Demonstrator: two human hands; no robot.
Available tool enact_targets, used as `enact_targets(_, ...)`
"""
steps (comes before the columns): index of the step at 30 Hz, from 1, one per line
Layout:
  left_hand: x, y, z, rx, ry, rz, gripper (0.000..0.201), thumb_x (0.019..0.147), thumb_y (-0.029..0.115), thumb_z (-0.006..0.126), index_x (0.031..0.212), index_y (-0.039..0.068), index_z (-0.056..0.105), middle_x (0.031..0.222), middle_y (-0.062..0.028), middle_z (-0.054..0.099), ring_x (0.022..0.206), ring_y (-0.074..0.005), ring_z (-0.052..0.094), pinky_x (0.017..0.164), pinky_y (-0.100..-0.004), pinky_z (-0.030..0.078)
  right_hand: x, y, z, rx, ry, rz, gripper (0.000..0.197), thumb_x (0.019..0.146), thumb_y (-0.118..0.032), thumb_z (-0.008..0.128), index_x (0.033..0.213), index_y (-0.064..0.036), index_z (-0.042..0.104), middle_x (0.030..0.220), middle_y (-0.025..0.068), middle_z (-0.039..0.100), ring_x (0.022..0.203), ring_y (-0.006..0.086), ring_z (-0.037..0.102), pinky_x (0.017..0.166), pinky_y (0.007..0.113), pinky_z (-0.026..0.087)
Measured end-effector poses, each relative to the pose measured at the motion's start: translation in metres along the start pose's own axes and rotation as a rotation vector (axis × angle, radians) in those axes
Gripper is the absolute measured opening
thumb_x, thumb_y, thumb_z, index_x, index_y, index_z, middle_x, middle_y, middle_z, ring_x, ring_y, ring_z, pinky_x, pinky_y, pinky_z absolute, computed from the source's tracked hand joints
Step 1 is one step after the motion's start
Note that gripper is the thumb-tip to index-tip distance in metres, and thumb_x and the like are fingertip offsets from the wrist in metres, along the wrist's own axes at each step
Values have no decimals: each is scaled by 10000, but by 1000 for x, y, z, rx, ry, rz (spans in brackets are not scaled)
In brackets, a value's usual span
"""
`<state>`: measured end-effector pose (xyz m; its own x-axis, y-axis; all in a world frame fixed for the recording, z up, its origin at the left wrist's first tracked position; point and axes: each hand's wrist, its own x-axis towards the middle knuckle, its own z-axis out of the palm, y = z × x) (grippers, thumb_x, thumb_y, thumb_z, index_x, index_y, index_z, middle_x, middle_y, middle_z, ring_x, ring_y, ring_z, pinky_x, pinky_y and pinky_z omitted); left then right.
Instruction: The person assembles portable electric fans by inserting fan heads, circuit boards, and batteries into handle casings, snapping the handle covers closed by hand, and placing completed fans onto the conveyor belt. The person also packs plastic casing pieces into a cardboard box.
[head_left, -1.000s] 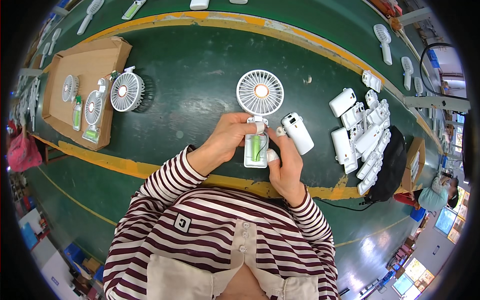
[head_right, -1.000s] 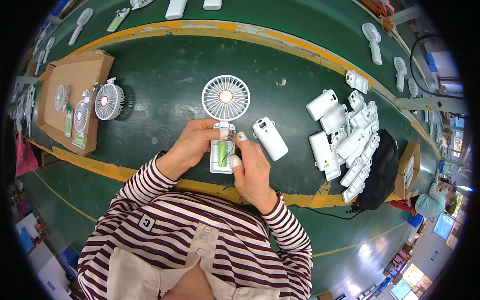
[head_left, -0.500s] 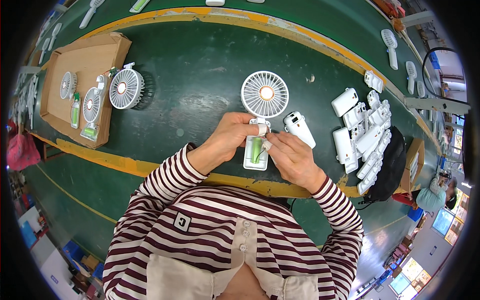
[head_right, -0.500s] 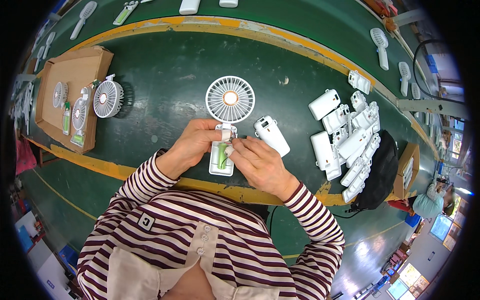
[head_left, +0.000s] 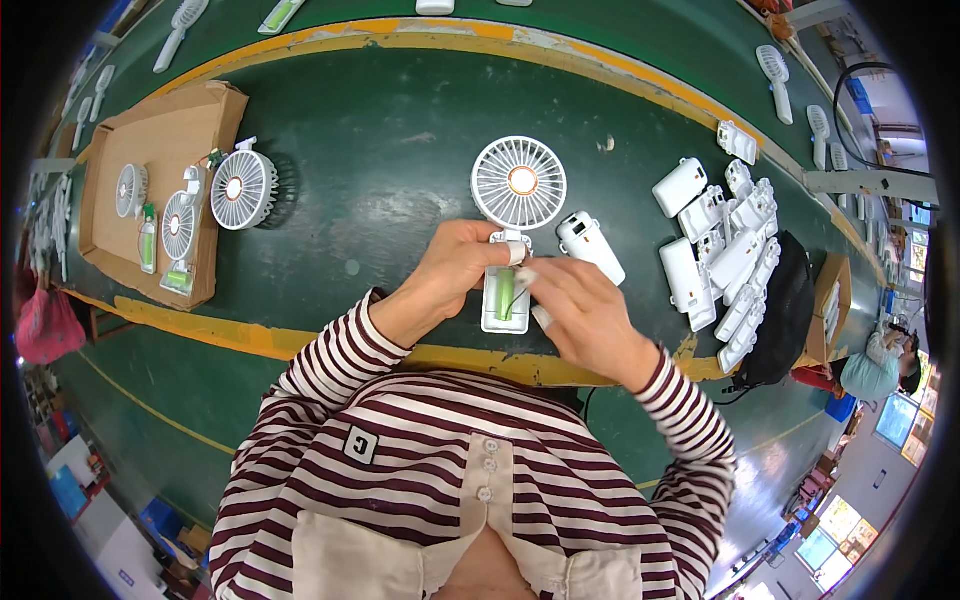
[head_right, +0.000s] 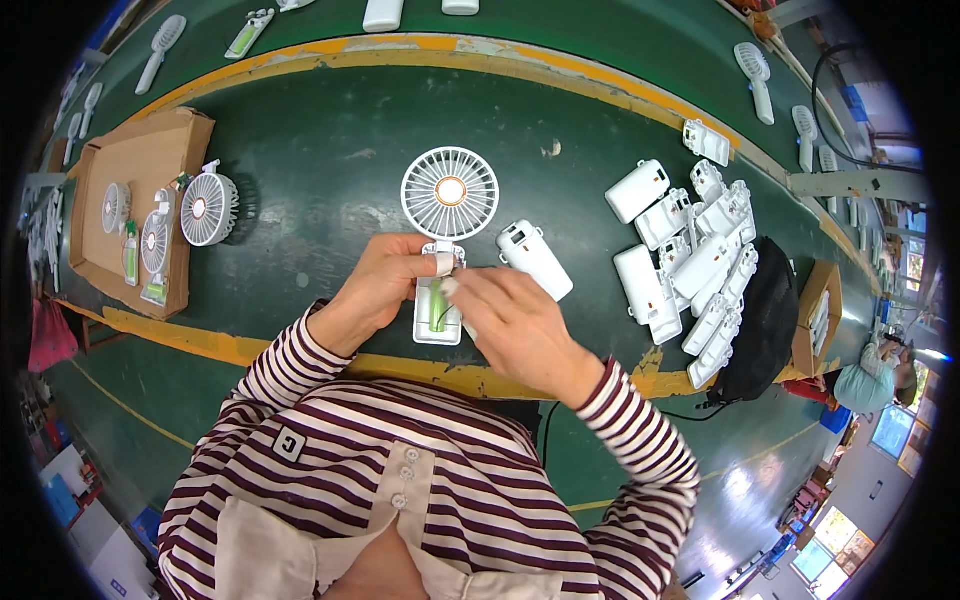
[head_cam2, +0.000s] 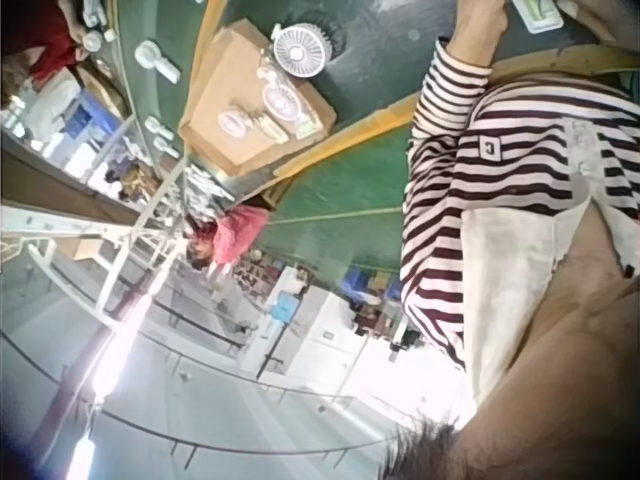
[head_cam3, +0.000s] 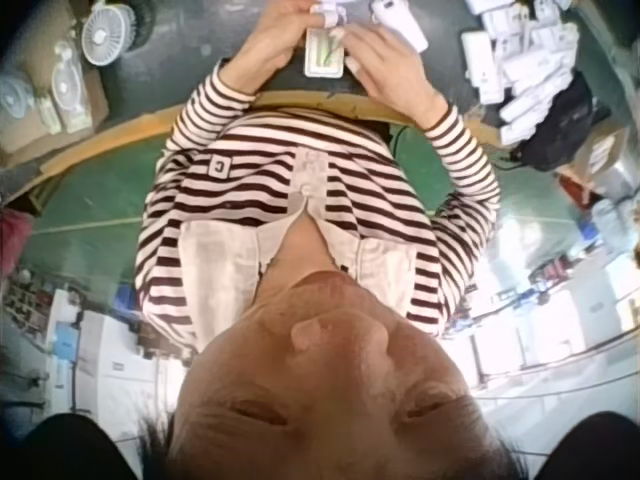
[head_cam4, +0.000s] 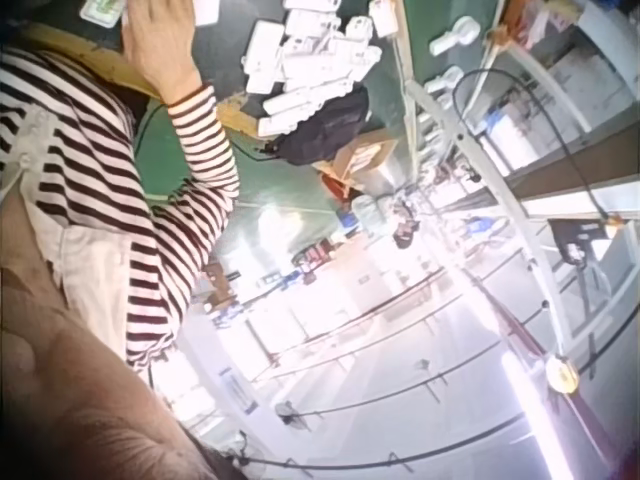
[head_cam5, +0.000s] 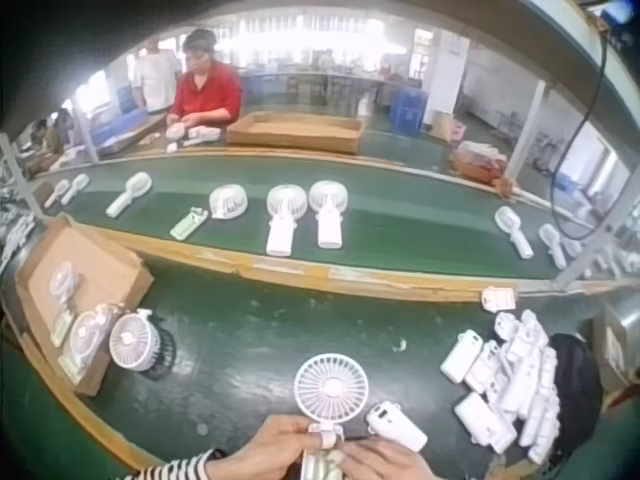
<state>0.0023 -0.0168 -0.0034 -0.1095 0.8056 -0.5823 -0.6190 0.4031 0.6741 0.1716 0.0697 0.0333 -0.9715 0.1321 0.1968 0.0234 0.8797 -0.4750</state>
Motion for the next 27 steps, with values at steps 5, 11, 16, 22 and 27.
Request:
enact_targets(5, 0, -2, 4, -49, 6, -65, 162, 825, 63, 554, 911, -71, 584, 848, -159, 632, 737, -231, 644, 670, -308, 539, -23, -7, 9, -352, 213, 534, 518, 676, -112, 651, 1123, 55, 448, 1127, 211, 474, 962, 347, 476, 808, 405, 403)
enact_targets(11, -4, -3, 8, -127, 4, -71, 187, 824, 68, 561, 942, -77, 566, 866, -166, 629, 765, -241, 644, 688, -328, 539, -26, -1, 23, -494, 169, 639, 540, 637, -121, 670, 1102, 63, 464, 1052, 199, 515, 868, 328, 498, 730, 371, 442)
enact_targets(16, -2, -6, 9, -115, -11, -61, 196, 828, 61, 552, 972, -71, 559, 891, -157, 627, 784, -225, 642, 701, -317, 538, -20, 3, 18, -476, 227, 636, 496, 604, -116, 663, 1044, 51, 503, 884, 150, 527, 794, 304, 506, 664, 371, 448)
enact_targets(22, -4, -5, 8, -169, 6, -68, 212, 802, 147, 588, 925, -25, 597, 843, -78, 613, 736, -142, 604, 659, -291, 512, 3, -40, -14, -84, 260, 683, 496, 621, -168, 668, 1026, 71, 512, 740, 155, 523, 598, 309, 547, 520, 370, 455)
enact_targets(27, -3, -3, 8, -230, -5, -68, 379, 846, 314, 520, 1001, -29, 559, 910, -108, 606, 799, -166, 601, 707, -319, 496, 18, -54, -13, -80, 178, 586, 475, 615, -127, 662, 1025, 72, 528, 736, 160, 549, 572, 286, 576, 508, 340, 474)
